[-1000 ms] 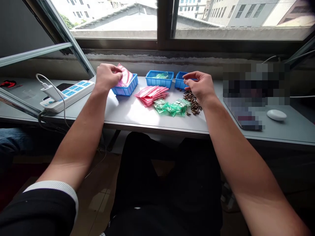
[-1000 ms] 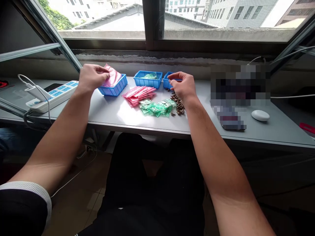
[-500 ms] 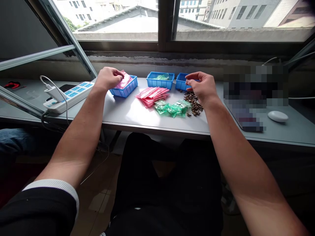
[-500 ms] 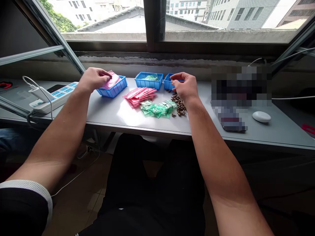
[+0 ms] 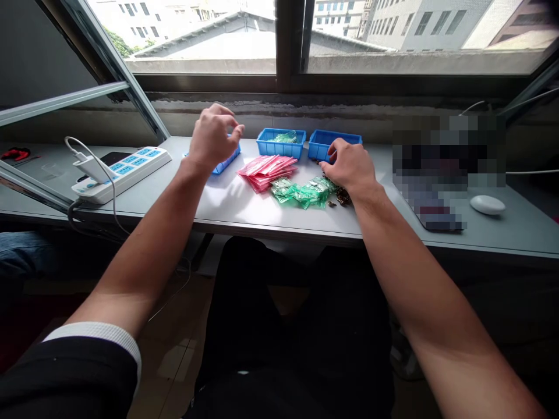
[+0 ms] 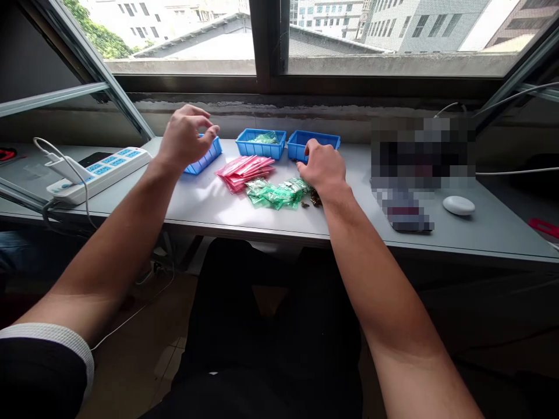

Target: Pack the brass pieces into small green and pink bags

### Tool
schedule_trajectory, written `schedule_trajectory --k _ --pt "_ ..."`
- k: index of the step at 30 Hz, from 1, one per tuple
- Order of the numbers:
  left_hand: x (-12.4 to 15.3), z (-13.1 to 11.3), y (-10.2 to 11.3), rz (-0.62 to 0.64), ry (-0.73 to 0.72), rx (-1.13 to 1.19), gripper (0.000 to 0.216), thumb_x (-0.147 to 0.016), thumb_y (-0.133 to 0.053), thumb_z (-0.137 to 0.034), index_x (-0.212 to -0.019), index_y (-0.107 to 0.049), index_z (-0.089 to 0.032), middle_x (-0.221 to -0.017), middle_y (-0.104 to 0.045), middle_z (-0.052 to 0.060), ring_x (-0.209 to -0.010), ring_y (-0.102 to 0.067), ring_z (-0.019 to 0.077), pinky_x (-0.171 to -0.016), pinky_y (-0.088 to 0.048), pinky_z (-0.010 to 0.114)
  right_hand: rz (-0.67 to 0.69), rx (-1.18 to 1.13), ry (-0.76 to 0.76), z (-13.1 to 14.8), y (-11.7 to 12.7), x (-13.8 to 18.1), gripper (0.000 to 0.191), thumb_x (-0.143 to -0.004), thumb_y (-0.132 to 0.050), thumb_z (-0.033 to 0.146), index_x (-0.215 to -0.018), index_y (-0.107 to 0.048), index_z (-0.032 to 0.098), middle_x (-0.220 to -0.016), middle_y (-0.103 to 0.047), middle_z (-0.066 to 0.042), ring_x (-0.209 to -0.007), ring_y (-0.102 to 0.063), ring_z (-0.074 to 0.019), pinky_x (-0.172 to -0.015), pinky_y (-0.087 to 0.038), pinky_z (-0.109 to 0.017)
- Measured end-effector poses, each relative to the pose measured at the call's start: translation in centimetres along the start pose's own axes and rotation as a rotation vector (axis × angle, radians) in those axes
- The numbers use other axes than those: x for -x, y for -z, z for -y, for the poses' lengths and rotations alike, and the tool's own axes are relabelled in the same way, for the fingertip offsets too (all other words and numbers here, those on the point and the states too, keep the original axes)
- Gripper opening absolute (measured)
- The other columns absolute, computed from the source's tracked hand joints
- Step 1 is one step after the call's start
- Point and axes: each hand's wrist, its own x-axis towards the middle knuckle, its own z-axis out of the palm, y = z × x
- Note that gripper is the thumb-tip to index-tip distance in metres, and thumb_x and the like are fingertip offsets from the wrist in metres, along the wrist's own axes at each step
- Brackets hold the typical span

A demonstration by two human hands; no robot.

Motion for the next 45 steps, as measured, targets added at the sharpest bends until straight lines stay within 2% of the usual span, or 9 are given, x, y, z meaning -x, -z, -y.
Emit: schedule_trajectory --k 4,8,9,11,14,22,30,36,45 --pt "-0.8 -4.9 -4.8 0.159 -0.103 0.279 0.039 -0.094 -0.098 -0.073 -0.098 -0.093 -0.034 -0.122 -0.092 0.012 -0.147 -0.074 0.0441 -0.15 -0.047 0.062 0.093 0.127 0.006 0.6 0.1 0.0 0.025 -0.11 -0.088 0.02 -0.132 -0.098 0.021 -0.133 -0.098 -0.02 -0.131 -0.093 -0.048 -0.12 -0.075 -0.062" --pt "-0.9 -8.7 -10.9 0.275 -0.166 0.134 0.011 -0.091 -0.098 -0.039 -0.092 -0.093 -0.029 -0.102 -0.089 0.011 -0.124 -0.083 0.0441 -0.142 -0.056 0.066 0.122 0.153 0.019 0.9 0.1 -0.2 0.037 -0.111 -0.078 0.01 -0.139 -0.101 0.02 -0.14 -0.099 -0.018 -0.137 -0.093 -0.0478 -0.121 -0.075 -0.058" --pt "-0.8 -9.4 -12.3 0.305 -0.185 0.083 0.003 -0.09 -0.096 -0.03 -0.092 -0.093 -0.028 -0.101 -0.089 0.011 -0.122 -0.084 0.0445 -0.141 -0.058 0.066 0.121 0.144 0.02 1.0 0.1 -0.2 0.038 -0.111 -0.077 0.008 -0.137 -0.101 0.019 -0.14 -0.099 -0.018 -0.137 -0.093 -0.0481 -0.121 -0.075 -0.058" --pt "-0.5 -10.3 -14.5 0.358 -0.195 0.041 0.016 -0.088 -0.089 -0.015 -0.096 -0.097 -0.026 -0.106 -0.093 0.013 -0.118 -0.086 0.0459 -0.134 -0.063 0.066 0.115 0.125 0.019 1.1 0.2 -0.2 0.039 -0.109 -0.076 0.005 -0.136 -0.102 0.018 -0.139 -0.099 -0.019 -0.137 -0.094 -0.0485 -0.121 -0.075 -0.058" --pt "-0.1 -10.7 -16.4 0.3 -0.202 0.025 0.032 -0.094 -0.078 -0.009 -0.111 -0.101 -0.025 -0.12 -0.098 0.015 -0.12 -0.088 0.0445 -0.127 -0.066 0.062 0.109 0.098 0.024 1.1 0.3 -0.2 0.042 -0.108 -0.076 0.004 -0.138 -0.102 0.017 -0.139 -0.099 -0.019 -0.139 -0.094 -0.0489 -0.122 -0.074 -0.057" --pt "0.5 -9.6 -16.4 0.291 -0.25 0.161 0.036 -0.097 -0.081 -0.012 -0.123 -0.102 -0.024 -0.133 -0.1 0.013 -0.129 -0.091 0.0414 -0.129 -0.067 0.054 0.058 -0.037 0.058 0.3 0.3 -0.2 0.033 -0.105 -0.08 0.006 -0.126 -0.102 0.019 -0.131 -0.101 -0.016 -0.13 -0.096 -0.043 -0.118 -0.075 -0.051" --pt "1.2 -10.0 -16.0 0.263 -0.302 0.087 0.042 -0.108 -0.073 -0.01 -0.138 -0.1 -0.02 -0.137 -0.1 0.014 -0.128 -0.094 0.0345 -0.123 -0.07 0.046 -0.069 -0.309 0.088 -0.3 0.0 -0.6 0.01 -0.096 -0.09 0.016 -0.1 -0.092 0.025 -0.113 -0.099 -0.01 -0.111 -0.096 -0.0388 -0.11 -0.078 -0.055" --pt "1.0 -10.0 -16.1 0.207 -0.29 0.123 0.038 -0.11 -0.074 -0.009 -0.13 -0.102 -0.023 -0.131 -0.102 0.01 -0.124 -0.095 0.0315 -0.118 -0.07 0.044 -0.113 -0.604 0.062 0.3 -0.1 -0.7 0.019 -0.092 -0.089 0.01 -0.097 -0.084 0.028 -0.11 -0.097 -0.007 -0.107 -0.094 -0.0319 -0.101 -0.079 -0.05" --pt "0.3 -9.2 -16.3 0.131 -0.191 0.41 0.027 -0.112 -0.081 -0.013 -0.126 -0.101 -0.025 -0.127 -0.101 0.008 -0.121 -0.094 0.0262 -0.114 -0.071 0.04 -0.129 -0.8 0.087 0.2 -0.9 -1.1 0.024 -0.091 -0.092 0.007 -0.102 -0.086 0.028 -0.111 -0.096 -0.006 -0.109 -0.094 -0.029 -0.109 -0.081 -0.052"
